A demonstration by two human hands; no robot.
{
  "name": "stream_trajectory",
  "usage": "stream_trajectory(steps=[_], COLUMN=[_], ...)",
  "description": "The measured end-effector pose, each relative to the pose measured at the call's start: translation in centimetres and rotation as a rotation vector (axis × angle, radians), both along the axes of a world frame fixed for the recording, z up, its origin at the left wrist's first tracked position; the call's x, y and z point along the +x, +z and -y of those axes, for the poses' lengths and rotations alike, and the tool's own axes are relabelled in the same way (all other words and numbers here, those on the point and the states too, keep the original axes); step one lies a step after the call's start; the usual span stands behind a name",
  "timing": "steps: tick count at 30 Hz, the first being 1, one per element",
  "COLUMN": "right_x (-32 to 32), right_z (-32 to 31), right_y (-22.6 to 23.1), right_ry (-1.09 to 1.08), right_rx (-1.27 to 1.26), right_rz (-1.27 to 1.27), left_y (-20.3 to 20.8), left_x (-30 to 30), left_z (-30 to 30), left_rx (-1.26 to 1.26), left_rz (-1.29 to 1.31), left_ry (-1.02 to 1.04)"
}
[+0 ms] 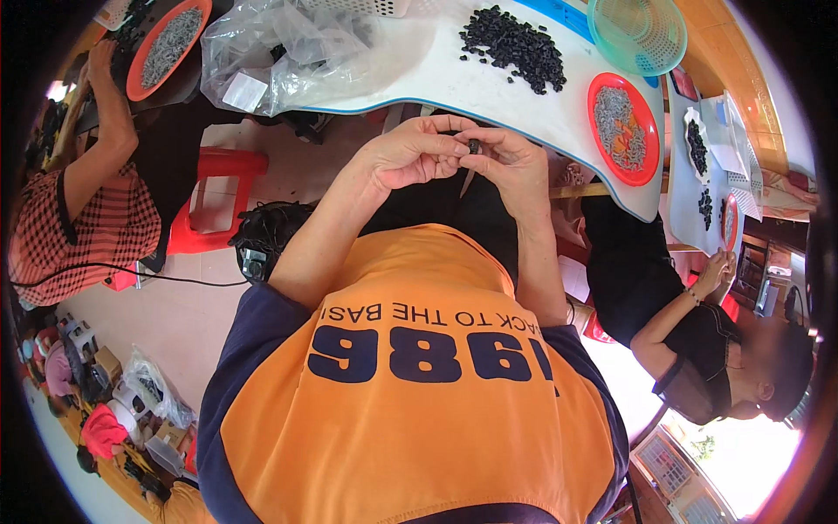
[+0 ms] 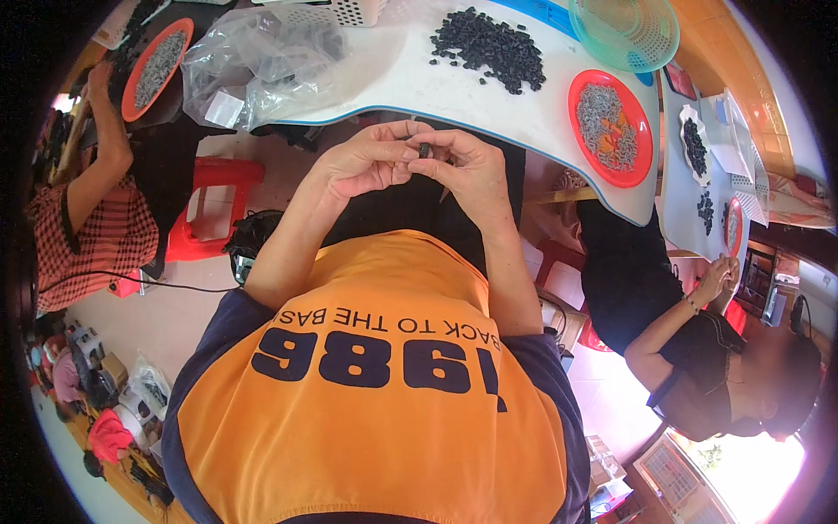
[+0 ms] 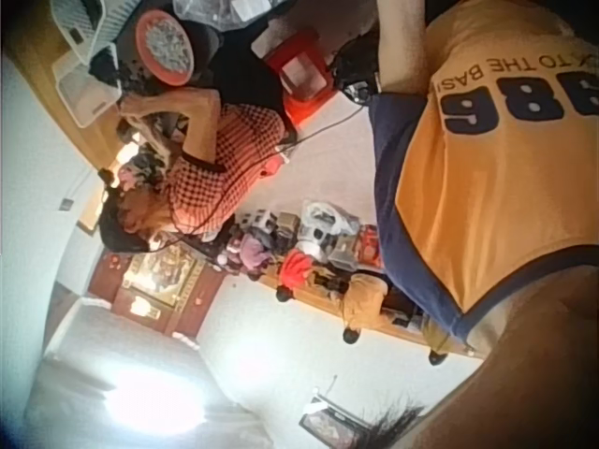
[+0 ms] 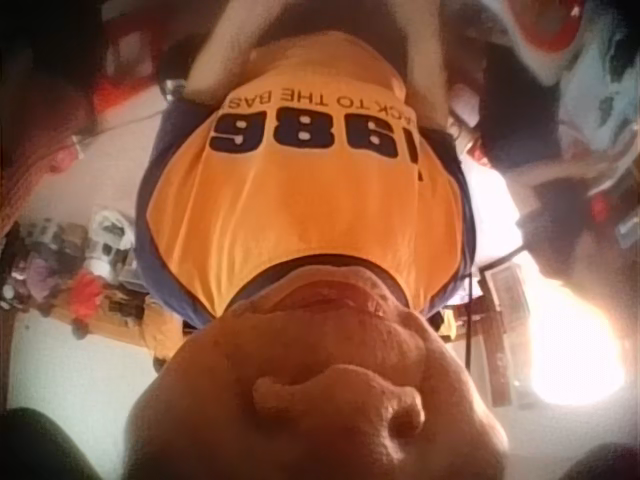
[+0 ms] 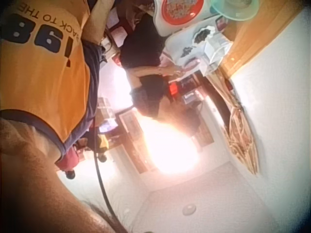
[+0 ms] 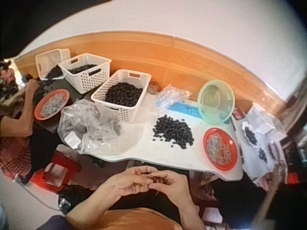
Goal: The person assembles small components by picking up black plastic parts and wire springs and inserting each spring into a plastic part by hand.
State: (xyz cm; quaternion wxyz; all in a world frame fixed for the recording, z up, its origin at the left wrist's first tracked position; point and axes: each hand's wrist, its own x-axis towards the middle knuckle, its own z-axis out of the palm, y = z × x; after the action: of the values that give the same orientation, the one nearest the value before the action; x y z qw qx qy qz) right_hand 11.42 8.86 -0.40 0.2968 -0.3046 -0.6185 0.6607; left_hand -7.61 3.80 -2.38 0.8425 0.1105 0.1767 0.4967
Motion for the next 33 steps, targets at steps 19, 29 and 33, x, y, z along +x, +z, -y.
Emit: stream_trajectory(steps=[19, 29, 33], right_x=[0.3, -1.0, -1.0], right_z=[0.1, 0.4, 0.5], right_y=[-0.4, 0.0, 0.9], right_ry=[-0.033, -0.232, -0.385], right_rx=[0.23, 0.258, 0.777], right_rz=[0.168, 0.082, 0.283], left_y=[-1.9, -1.6, -1.2], left_x=[0.4, 2.4, 3.3], left_z=[0.2, 0.3, 0.3], left_rx=[-0.123, -0.206, -0.256], left_rz=[0.134, 0.148, 0.167], left_ry=[-0.102, 0.119, 0.253])
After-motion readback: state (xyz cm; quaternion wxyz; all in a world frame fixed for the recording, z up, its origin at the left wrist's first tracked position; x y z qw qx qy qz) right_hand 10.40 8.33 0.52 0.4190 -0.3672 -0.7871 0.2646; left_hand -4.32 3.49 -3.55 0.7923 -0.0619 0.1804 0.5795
